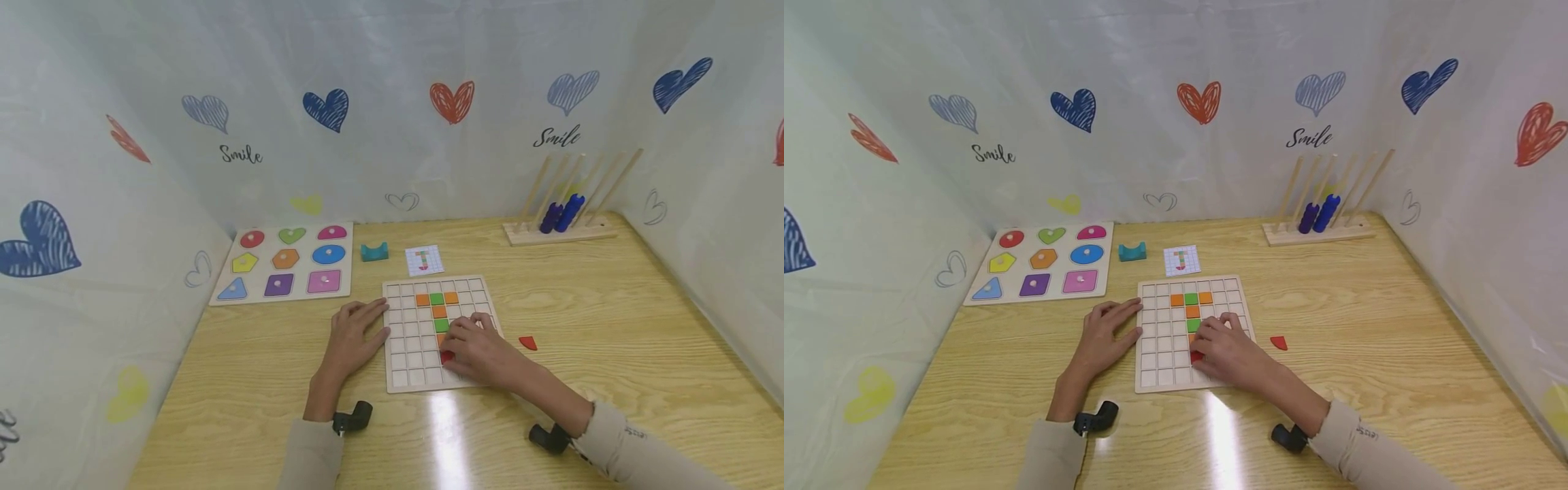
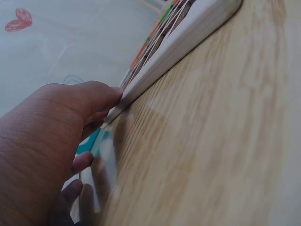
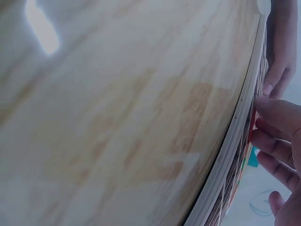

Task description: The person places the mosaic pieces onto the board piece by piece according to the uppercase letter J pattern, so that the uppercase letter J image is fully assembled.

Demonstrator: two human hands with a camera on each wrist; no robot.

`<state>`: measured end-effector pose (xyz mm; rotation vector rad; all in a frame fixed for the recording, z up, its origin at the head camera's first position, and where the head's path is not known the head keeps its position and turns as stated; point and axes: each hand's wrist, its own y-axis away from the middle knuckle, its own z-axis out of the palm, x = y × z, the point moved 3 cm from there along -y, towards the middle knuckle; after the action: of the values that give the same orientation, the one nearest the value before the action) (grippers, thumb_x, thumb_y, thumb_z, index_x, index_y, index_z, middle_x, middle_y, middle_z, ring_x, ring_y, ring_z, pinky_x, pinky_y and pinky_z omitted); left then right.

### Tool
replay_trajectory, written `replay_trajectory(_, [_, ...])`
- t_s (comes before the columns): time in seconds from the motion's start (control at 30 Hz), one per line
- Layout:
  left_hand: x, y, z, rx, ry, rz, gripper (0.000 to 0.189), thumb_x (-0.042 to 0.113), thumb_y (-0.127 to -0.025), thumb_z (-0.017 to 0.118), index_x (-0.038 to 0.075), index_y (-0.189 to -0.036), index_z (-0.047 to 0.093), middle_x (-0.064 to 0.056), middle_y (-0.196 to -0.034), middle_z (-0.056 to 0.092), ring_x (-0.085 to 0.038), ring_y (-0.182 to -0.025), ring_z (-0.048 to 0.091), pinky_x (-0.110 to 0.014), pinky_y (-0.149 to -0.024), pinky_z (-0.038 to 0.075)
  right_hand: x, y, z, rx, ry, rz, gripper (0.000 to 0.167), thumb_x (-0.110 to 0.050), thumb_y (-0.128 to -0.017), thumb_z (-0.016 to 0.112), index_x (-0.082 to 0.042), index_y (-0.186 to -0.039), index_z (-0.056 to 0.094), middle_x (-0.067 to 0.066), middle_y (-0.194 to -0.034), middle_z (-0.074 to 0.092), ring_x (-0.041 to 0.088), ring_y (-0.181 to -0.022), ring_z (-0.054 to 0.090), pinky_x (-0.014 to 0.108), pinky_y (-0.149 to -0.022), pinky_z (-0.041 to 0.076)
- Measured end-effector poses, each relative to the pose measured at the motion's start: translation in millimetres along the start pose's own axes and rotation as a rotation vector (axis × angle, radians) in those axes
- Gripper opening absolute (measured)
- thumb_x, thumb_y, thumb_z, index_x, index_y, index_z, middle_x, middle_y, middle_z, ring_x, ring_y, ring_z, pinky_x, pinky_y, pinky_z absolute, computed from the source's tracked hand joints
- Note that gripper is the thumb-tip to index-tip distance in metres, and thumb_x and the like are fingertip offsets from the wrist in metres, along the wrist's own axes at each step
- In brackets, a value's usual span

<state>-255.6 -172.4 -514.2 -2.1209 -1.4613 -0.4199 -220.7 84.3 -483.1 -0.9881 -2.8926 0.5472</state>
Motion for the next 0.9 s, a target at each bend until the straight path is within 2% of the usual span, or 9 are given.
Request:
replay_trajectory(0.23, [3.3, -2.0, 0.5, 0.020, 0.002, 0.019, 0.049, 0.032, -0.094, 0.066, 0.017, -0.141, 0.060, 0.005, -0.148, 0.052, -0.029, -0.128, 0.041, -0.055, -0.104, 0.027, 2, 5.0, -6, 0.000, -0.004, 0.005, 0.016, -0.025, -0.082, 0.082, -0.018, -0.095, 0.076, -0.008, -0.095, 0.069, 0.018, -0.105, 0.056, 0.047, -0.089, 0.036])
replay_trajectory(0.53, [5.8, -3.0, -1.5, 0.016, 0.001, 0.023, 0.049, 0.031, -0.094, 0.067, 0.017, -0.140, 0.060, 0.004, -0.148, 0.052, -0.030, -0.128, 0.041, -0.055, -0.104, 0.027, 18, 19.4, -21, 0.068, -0.033, 0.040, 0.023, -0.021, -0.075, 0.087, -0.015, -0.095, 0.075, -0.003, -0.098, 0.068, 0.021, -0.105, 0.057, 0.052, -0.088, 0.035])
replay_trajectory(0.9, [2.7, -0.4, 0.5, -0.002, -0.016, -0.006, 0.050, 0.034, -0.095, 0.065, 0.018, -0.142, 0.058, 0.005, -0.149, 0.051, -0.029, -0.130, 0.040, -0.055, -0.107, 0.025, 35, 44.5, -29, 0.031, -0.019, 0.106, 0.022, -0.019, -0.078, 0.085, -0.013, -0.097, 0.075, -0.001, -0.101, 0.068, 0.023, -0.106, 0.057, 0.053, -0.088, 0.034])
